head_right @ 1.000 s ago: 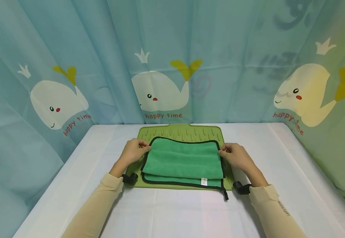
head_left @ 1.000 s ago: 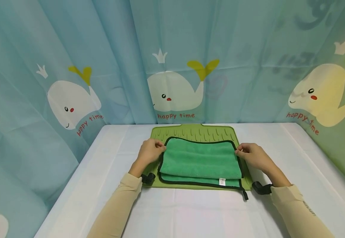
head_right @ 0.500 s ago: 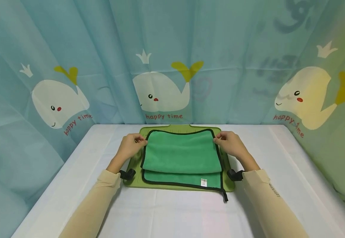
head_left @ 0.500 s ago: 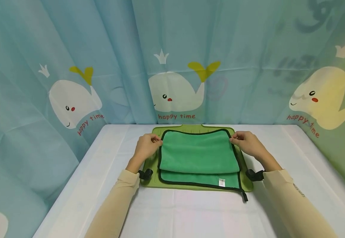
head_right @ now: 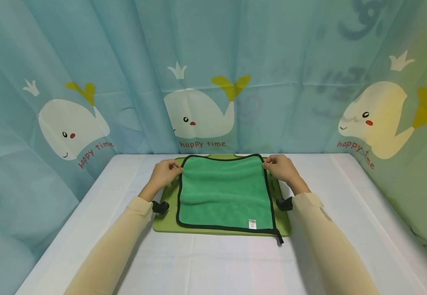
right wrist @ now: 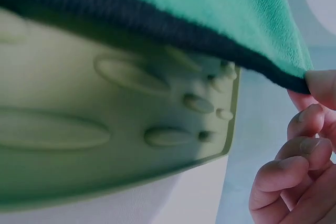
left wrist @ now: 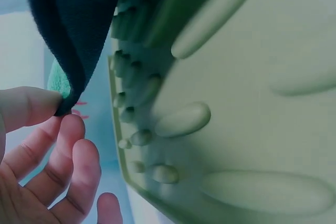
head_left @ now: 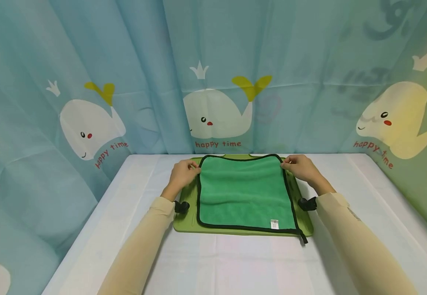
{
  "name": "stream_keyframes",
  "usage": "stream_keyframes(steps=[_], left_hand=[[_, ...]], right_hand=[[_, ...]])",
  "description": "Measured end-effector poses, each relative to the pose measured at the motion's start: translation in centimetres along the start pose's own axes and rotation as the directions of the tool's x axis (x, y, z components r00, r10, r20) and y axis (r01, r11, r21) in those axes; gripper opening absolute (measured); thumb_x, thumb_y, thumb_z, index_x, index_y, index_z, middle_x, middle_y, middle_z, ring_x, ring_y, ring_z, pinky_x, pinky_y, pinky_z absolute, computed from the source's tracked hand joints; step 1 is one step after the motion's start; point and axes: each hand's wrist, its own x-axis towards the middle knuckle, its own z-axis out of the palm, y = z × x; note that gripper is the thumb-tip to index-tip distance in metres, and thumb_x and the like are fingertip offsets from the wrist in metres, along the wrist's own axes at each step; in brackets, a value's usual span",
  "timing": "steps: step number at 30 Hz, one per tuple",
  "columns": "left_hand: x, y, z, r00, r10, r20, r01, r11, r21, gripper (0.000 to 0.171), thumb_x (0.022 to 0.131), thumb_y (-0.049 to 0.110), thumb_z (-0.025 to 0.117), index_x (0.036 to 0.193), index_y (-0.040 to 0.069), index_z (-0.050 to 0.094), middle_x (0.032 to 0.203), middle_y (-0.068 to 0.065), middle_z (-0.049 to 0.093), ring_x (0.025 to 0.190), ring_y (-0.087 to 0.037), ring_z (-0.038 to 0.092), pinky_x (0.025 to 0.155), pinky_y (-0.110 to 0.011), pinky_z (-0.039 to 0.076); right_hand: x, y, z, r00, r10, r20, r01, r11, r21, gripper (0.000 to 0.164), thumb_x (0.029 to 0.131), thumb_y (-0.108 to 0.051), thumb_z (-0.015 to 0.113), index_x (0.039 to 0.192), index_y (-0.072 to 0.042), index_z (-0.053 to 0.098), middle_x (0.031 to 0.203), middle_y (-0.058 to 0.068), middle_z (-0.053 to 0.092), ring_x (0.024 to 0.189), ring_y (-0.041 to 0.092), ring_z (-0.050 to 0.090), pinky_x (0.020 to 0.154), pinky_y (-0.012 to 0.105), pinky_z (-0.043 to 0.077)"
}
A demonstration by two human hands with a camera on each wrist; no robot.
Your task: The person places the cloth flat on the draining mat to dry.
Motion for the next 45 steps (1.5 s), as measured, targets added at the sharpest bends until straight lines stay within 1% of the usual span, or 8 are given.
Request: stream_keyframes(steps=[13,21,26,31,35,38,41,45], left_hand=[[1.5,-0.4,0.7,1.000,-0.018,-0.001,0.018,1.000,-0.016,0.017,0.101,0.026,0.065,0.107,0.011,0.071,0.076,-0.004,0.062,0.058,-0.016,0.049,0.053,-0.030,0.041],[2.0,-0.6,1.5,0.995,-0.084,0.053,0.080,0.995,0.062,0.017,0.100,0.026,0.066,0.108,0.012,0.072,0.077,-0.003,0.065,0.057,-0.014,0.047,0.054,-0.029,0.039],[2.5,-0.2,1.5,0.994,-0.096,0.057,0.090,0.991,0.103,0.025,0.101,0.030,0.064,0.112,0.010,0.074,0.065,0.000,0.063,0.051,-0.012,0.048,0.051,-0.027,0.041],[3.5,0.2,1.8,0.997,-0.067,0.049,0.060,0.989,0.133,0.027,0.102,0.031,0.064,0.093,0.008,0.076,0.060,0.002,0.059,0.047,-0.011,0.046,0.049,-0.027,0.039],[4.1,0.3,2.2,0.996,-0.078,0.053,0.072,0.992,0.102,0.034,0.101,0.028,0.066,0.074,0.009,0.070,0.055,0.003,0.051,0.049,-0.012,0.037,0.052,-0.029,0.036],[4.2,0.4,2.2,0.998,-0.066,0.023,0.064,0.995,0.082,0.023,0.099,0.026,0.069,0.083,0.010,0.075,0.072,-0.002,0.067,0.058,-0.014,0.049,0.061,-0.032,0.044],[4.3,0.5,2.2,0.999,-0.036,-0.006,0.036,0.997,0.069,0.016,0.099,0.025,0.069,0.099,0.011,0.076,0.095,-0.007,0.073,0.074,-0.018,0.061,0.069,-0.035,0.049],[4.4,0.5,2.0,0.998,0.010,-0.054,-0.008,0.999,0.035,0.017,0.100,0.025,0.067,0.107,0.012,0.073,0.092,-0.008,0.069,0.074,-0.022,0.061,0.066,-0.036,0.047]], right_hand=[[1.7,0.6,0.4,0.999,0.041,0.007,-0.042,0.999,0.017,0.030,0.106,-0.028,0.054,0.110,0.001,0.063,0.127,0.025,0.056,0.105,0.036,0.051,0.080,0.044,0.043],[2.8,1.8,1.2,0.989,0.071,0.127,-0.076,0.997,0.032,0.024,0.106,-0.022,0.054,0.100,-0.001,0.063,0.073,0.000,0.050,0.055,0.013,0.037,0.055,0.031,0.038],[3.2,1.7,1.0,0.979,0.097,0.178,-0.105,0.994,0.037,0.028,0.107,-0.024,0.051,0.111,0.001,0.061,0.067,-0.003,0.044,0.054,0.010,0.034,0.055,0.031,0.039],[3.7,1.4,0.6,0.981,0.108,0.159,-0.111,0.994,0.010,0.031,0.108,-0.027,0.050,0.111,0.002,0.061,0.071,-0.001,0.044,0.064,0.015,0.039,0.060,0.033,0.040],[3.7,1.4,1.0,0.989,0.079,0.122,-0.080,0.997,0.008,0.032,0.106,-0.023,0.055,0.119,0.005,0.062,0.095,0.012,0.058,0.074,0.019,0.046,0.066,0.034,0.041],[3.8,1.5,1.4,0.995,0.063,0.079,-0.063,0.998,0.005,0.029,0.103,-0.020,0.059,0.118,0.004,0.064,0.114,0.019,0.060,0.082,0.022,0.049,0.069,0.034,0.042],[3.8,1.5,1.7,0.997,0.062,0.046,-0.062,0.998,0.010,0.022,0.102,-0.019,0.060,0.112,0.001,0.064,0.110,0.018,0.061,0.082,0.023,0.050,0.069,0.034,0.042],[3.7,1.1,1.6,0.999,0.052,0.011,-0.052,0.998,0.030,0.021,0.103,-0.020,0.058,0.112,-0.001,0.060,0.109,0.017,0.060,0.081,0.024,0.050,0.068,0.034,0.042]])
